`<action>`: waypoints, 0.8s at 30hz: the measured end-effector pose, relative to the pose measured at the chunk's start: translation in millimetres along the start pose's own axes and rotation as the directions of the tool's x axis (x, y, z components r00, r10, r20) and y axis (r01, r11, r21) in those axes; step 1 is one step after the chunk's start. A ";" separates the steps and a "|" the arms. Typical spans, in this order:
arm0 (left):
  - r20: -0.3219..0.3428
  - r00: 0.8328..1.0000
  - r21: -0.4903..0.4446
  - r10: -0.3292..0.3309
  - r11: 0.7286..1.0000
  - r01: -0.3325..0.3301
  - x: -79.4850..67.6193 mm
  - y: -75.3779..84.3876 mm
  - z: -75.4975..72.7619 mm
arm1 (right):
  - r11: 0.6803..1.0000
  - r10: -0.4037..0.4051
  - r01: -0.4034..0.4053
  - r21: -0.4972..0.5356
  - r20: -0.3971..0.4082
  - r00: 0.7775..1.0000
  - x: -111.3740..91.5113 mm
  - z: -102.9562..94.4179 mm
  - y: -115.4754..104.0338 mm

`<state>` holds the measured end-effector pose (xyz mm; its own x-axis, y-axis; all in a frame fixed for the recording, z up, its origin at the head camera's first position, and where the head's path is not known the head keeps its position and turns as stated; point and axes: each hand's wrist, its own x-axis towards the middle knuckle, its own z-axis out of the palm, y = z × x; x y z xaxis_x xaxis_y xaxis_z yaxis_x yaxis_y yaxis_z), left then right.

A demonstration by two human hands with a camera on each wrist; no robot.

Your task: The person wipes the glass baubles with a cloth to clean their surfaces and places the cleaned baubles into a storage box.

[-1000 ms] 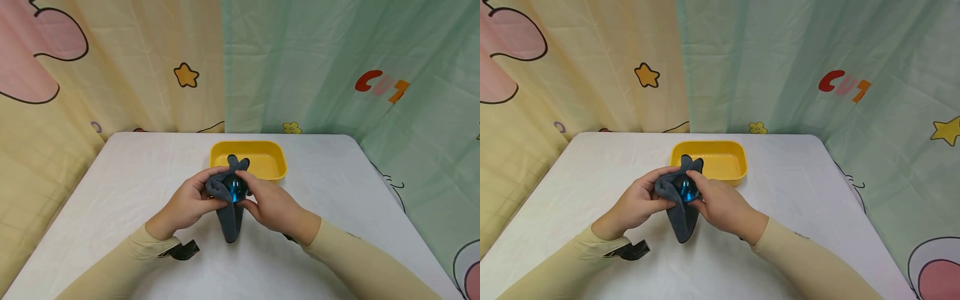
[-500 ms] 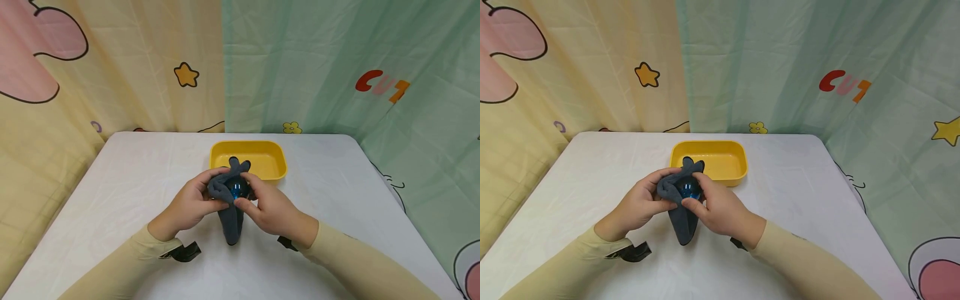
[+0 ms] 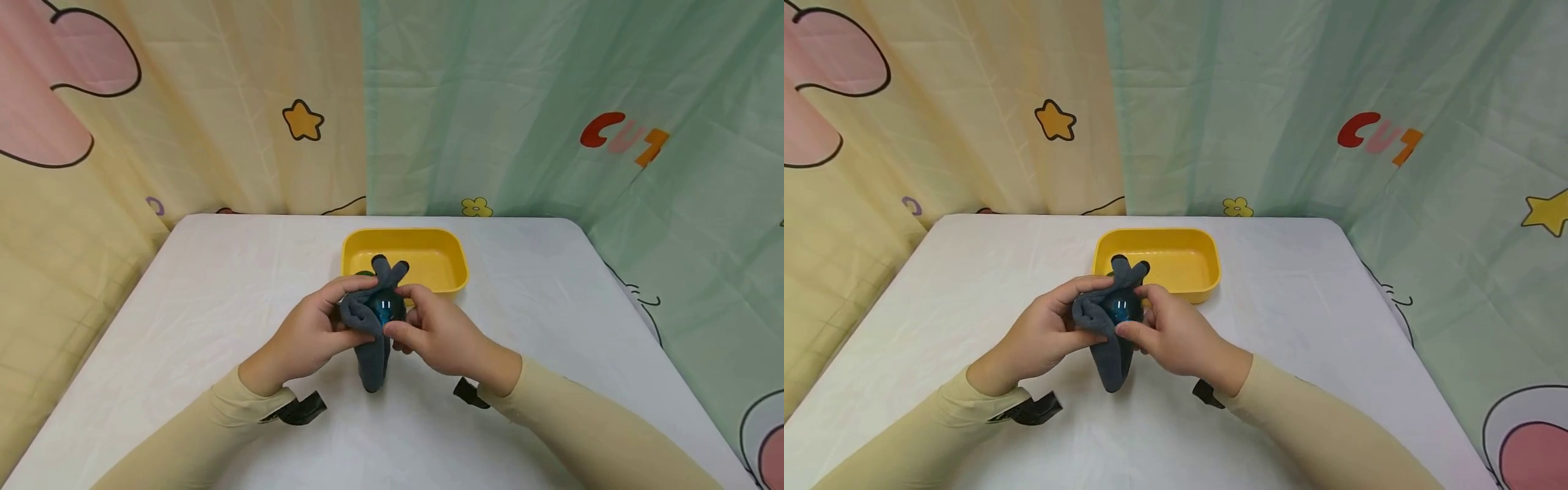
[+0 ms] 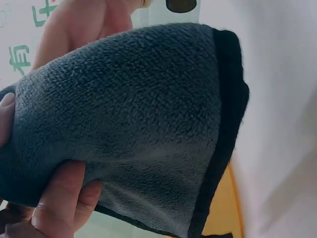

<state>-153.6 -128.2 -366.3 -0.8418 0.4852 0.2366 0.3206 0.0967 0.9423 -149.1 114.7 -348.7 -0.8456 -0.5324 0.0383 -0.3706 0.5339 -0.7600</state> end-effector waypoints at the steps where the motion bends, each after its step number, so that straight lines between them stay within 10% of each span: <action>1: -0.003 1.000 0.014 0.000 1.000 0.000 -0.2 -0.3 0.3 | 0.999 0.019 -0.019 0.031 -0.006 1.000 0.2 0.7 0.4; 13: -0.011 0.999 -0.249 -0.034 0.968 0.031 0.7 -3.2 -0.1 | 0.953 -0.168 0.148 -0.263 -0.055 0.984 0.0 4.9 -0.2; 24: 0.033 0.999 -0.266 -0.025 0.963 0.032 0.1 -3.1 -1.4 | 0.928 -0.165 0.151 -0.341 -0.013 0.986 0.7 1.8 -0.1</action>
<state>-155.3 -129.7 -368.8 -0.8348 0.5108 0.2054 0.1662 -0.1220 0.9785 -149.0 113.0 -349.8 -0.7780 -0.6044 0.1716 -0.6021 0.6392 -0.4785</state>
